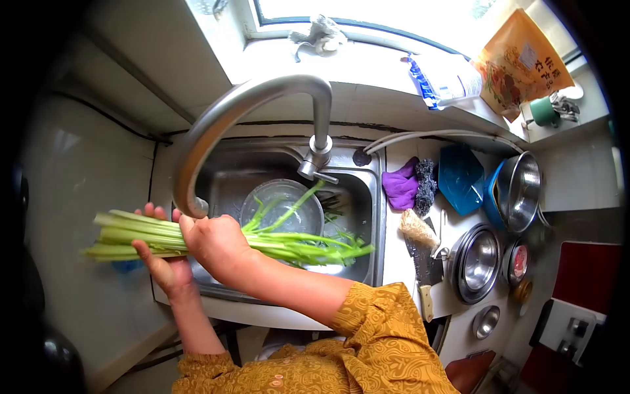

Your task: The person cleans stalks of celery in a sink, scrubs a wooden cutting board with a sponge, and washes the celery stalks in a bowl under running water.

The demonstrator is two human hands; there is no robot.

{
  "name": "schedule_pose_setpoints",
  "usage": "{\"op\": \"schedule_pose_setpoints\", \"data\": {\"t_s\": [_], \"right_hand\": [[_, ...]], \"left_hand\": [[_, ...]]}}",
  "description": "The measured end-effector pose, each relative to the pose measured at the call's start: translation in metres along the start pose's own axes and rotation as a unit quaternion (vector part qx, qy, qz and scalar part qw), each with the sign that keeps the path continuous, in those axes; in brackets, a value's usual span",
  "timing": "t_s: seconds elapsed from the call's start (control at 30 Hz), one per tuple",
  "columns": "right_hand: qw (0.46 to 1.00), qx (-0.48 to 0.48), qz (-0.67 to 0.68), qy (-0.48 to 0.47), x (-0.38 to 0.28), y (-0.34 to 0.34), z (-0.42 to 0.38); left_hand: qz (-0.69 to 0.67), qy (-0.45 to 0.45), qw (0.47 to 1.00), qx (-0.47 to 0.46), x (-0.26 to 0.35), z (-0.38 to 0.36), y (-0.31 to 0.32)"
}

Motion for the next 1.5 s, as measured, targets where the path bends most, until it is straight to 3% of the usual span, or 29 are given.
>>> {"op": "schedule_pose_setpoints", "data": {"t_s": [0.1, 0.17, 0.23, 0.3, 0.37, 0.43, 0.57, 0.63, 0.7, 0.8, 0.83, 0.9, 1.0, 1.03, 1.07, 1.13, 1.17, 1.23, 1.3, 1.37, 1.43, 1.5], "right_hand": [[0.997, -0.016, -0.078, 0.005, 0.000, -0.004, -0.002], [0.981, -0.185, 0.012, 0.056, 0.023, -0.001, -0.012], [0.957, -0.286, 0.019, 0.045, 0.042, -0.015, -0.029], [0.875, -0.457, 0.043, 0.152, 0.073, -0.020, -0.059], [0.803, -0.537, 0.026, 0.257, 0.103, -0.025, -0.099], [0.745, -0.580, 0.096, 0.316, 0.120, -0.023, -0.129], [0.688, -0.582, 0.144, 0.408, 0.153, 0.016, -0.155], [0.763, -0.505, 0.077, 0.396, 0.196, 0.057, -0.152], [0.836, -0.401, 0.218, 0.306, 0.223, 0.108, -0.133], [0.871, -0.341, 0.147, 0.321, 0.249, 0.152, -0.113], [0.889, -0.301, 0.032, 0.343, 0.274, 0.170, -0.120], [0.890, -0.281, -0.133, 0.333, 0.247, 0.173, -0.111], [0.936, -0.314, -0.101, 0.122, 0.202, 0.179, -0.114], [0.935, -0.315, -0.103, 0.123, 0.218, 0.168, -0.104], [0.891, -0.393, -0.078, 0.213, 0.246, 0.163, -0.099], [0.936, -0.262, -0.175, 0.155, 0.234, 0.161, -0.105], [0.946, -0.193, -0.224, 0.133, 0.227, 0.160, -0.110], [0.955, -0.243, -0.124, 0.112, 0.219, 0.171, -0.123], [0.952, -0.297, -0.045, 0.068, 0.208, 0.163, -0.119], [0.950, -0.270, -0.057, 0.144, 0.214, 0.147, -0.108], [0.934, -0.263, -0.122, 0.208, 0.211, 0.134, -0.102], [0.920, -0.255, 0.045, 0.295, 0.228, 0.188, -0.142]], "left_hand": [[-0.042, -0.088, 0.994, 0.044, -0.025, 0.013, -0.016], [-0.067, -0.188, 0.976, 0.087, -0.065, 0.011, -0.039], [-0.051, -0.313, 0.932, 0.173, -0.099, -0.025, -0.031], [-0.106, -0.413, 0.889, 0.166, -0.152, -0.066, -0.037], [-0.089, -0.543, 0.810, 0.205, -0.192, -0.118, -0.037], [-0.084, -0.615, 0.749, 0.233, -0.226, -0.158, -0.043], [-0.081, -0.617, 0.749, 0.227, -0.275, -0.156, -0.080], [-0.105, -0.592, 0.776, 0.190, -0.301, -0.128, -0.112], [-0.110, -0.574, 0.802, 0.118, -0.308, -0.103, -0.132], [-0.148, -0.568, 0.796, 0.146, -0.297, -0.081, -0.147], [-0.151, -0.563, 0.798, 0.150, -0.298, -0.075, -0.153], [-0.140, -0.566, 0.796, 0.165, -0.311, -0.068, -0.176], [-0.199, -0.551, 0.796, 0.152, -0.343, -0.066, -0.208], [-0.120, -0.549, 0.822, 0.091, -0.359, -0.071, -0.221], [-0.087, -0.568, 0.814, 0.088, -0.355, -0.077, -0.218], [-0.040, -0.573, 0.812, 0.108, -0.344, -0.076, -0.210], [-0.038, -0.536, 0.837, 0.100, -0.355, -0.075, -0.218], [-0.066, -0.543, 0.831, 0.102, -0.326, -0.072, -0.189], [-0.053, -0.563, 0.815, 0.126, -0.339, -0.077, -0.209], [-0.040, -0.519, 0.846, 0.116, -0.333, -0.072, -0.199], [-0.046, -0.527, 0.838, 0.130, -0.339, -0.073, -0.201], [-0.008, -0.569, 0.806, 0.166, -0.330, -0.081, -0.192]]}}
Point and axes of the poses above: each hand's wrist, its own z-axis towards the middle knuckle, its own y-axis out of the palm, x = y × z, the point moved 7 cm from there along z, towards the middle knuckle, and after that the axes turned 7 degrees about x, right-handed, at the moved point
